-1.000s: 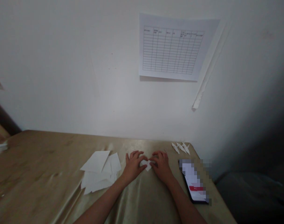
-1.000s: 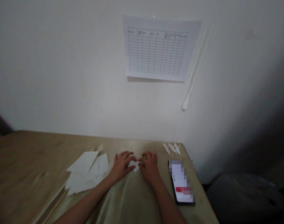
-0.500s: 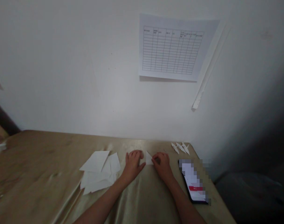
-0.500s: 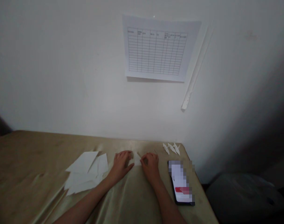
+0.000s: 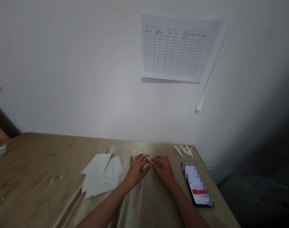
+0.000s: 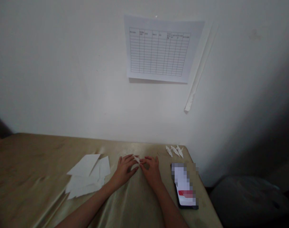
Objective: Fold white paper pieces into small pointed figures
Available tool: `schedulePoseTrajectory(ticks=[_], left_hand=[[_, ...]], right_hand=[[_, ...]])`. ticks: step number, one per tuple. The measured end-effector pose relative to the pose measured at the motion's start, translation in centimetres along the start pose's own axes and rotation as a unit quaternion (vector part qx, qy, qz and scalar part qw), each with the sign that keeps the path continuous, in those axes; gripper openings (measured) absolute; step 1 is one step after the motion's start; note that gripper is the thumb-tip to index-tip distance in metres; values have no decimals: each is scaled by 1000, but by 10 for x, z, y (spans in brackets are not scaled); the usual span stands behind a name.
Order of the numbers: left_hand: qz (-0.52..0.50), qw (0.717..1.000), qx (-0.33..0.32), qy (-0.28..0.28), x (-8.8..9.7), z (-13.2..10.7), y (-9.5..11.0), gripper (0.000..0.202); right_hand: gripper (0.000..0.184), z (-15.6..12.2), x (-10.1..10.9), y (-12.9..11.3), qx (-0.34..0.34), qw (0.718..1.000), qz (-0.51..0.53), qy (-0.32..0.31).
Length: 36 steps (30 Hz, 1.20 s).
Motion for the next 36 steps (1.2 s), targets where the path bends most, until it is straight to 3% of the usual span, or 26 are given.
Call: schedulePoseTrajectory(ticks=[11,20,36], left_hand=[[-31,999,21,-5,2,-1,1,21],[-45,998,30,-33,-5,-1,-1,31],[-55,997,38,-29,-5,-2,-4,26]], right_hand=[[15,-1,2,6,-32,999,21,7],[15,-2,6,0,-31,999,3,13],[15,-3,1,0,-42,999,-7,-13]])
Point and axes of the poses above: each hand's wrist, its own z-axis towards the middle knuckle, its own x-axis out of the back of the hand, y = z × x, the point moved 8 cm from there along z, towards the middle knuckle, and after that the axes turned 3 degrees about x, right-handed, at the moved point
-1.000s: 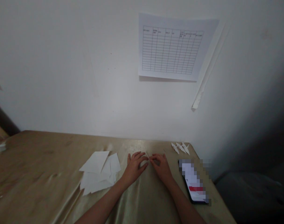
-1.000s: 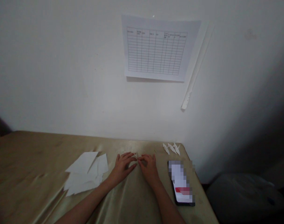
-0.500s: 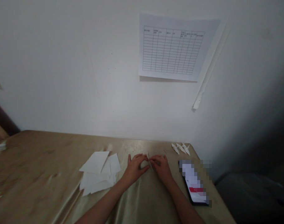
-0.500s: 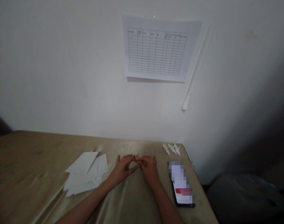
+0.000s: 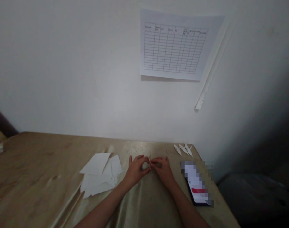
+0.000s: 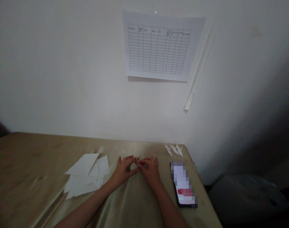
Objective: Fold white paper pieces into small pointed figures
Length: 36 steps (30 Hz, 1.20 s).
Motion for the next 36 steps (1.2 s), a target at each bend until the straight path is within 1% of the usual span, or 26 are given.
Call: schedulePoseTrajectory(ticks=[10,16,21,24,29,33,36], left_hand=[[-15,1000,-1,4,0,1,-1,30],[-16,1000,1,9,1,1,-3,33],[-20,1000,7,-1,3,1,-1,49],[-17,1000,4,-14,3,0,1,55],[-9,999,-7,-37,1,0,2,57],[-9,999,-15,-47,-1,0,1,58],[-7,999,-10,-50,-1,0,0,57]], right_hand=[[18,0,4,-2,12,1000,-19,5],[16,1,6,-3,25,999,-25,14],[21,1,8,0,41,998,-31,27],[24,2,10,2,42,998,-40,28],[32,2,9,3,49,997,-52,9],[40,3,6,5,57,996,-68,-18],[44,3,4,7,59,995,-75,-33]])
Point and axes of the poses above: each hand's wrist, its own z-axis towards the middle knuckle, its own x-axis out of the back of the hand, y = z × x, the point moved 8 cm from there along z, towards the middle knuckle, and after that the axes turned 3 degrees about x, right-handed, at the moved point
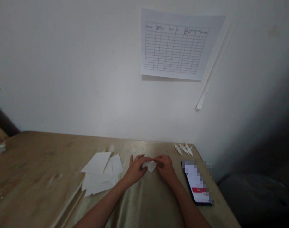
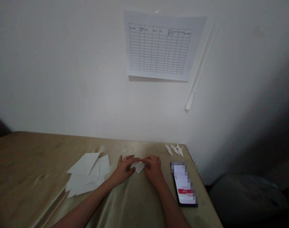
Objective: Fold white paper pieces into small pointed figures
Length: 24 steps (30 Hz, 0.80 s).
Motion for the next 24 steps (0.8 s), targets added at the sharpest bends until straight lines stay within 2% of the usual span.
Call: schedulePoseTrajectory(ticks=[12,22,24], left_hand=[[39,999,1,27,0,2,-6,41],[73,996,-18,39,1,-1,2,25],[81,996,-23,39,0,0,3,27]], right_hand=[[39,-5,-5,-6,-3,999,-25,-44],[36,-5,-4,-7,-15,998,-41,-46],[35,-5,-3,-8,-17,998,-46,-42]])
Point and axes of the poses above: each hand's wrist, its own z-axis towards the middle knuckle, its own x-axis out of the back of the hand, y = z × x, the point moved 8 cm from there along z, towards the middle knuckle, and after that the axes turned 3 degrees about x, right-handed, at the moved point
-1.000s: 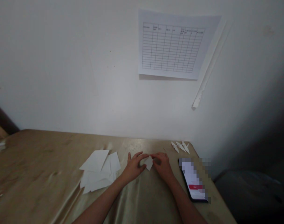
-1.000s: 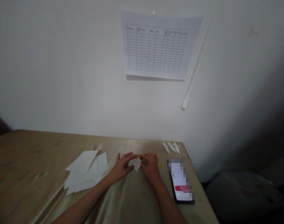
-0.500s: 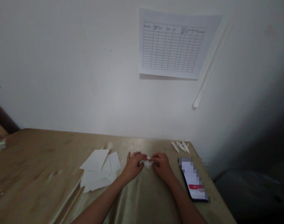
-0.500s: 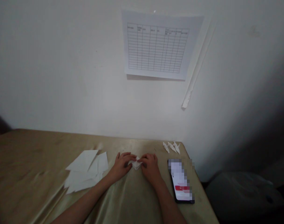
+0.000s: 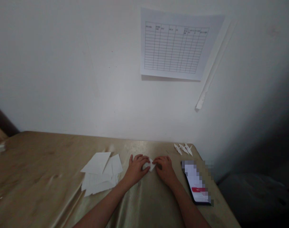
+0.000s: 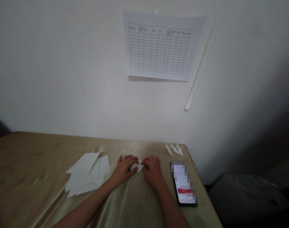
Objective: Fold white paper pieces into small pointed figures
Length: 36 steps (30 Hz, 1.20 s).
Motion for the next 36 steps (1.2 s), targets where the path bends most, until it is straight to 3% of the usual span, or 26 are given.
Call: schedulePoseTrajectory(ticks=[9,18,28,36], left_hand=[[34,999,-9,4,-4,0,0,37],[66,997,0,34,1,0,6,31],[95,995,21,16,-4,0,4,44],[89,995,31,15,3,2,6,38]], right_hand=[[31,-1,2,0,-5,1000,13,9],[26,-2,6,0,-34,998,-40,17],[25,-2,7,1,-42,998,-41,9],[24,-1,7,3,-48,996,-68,13]])
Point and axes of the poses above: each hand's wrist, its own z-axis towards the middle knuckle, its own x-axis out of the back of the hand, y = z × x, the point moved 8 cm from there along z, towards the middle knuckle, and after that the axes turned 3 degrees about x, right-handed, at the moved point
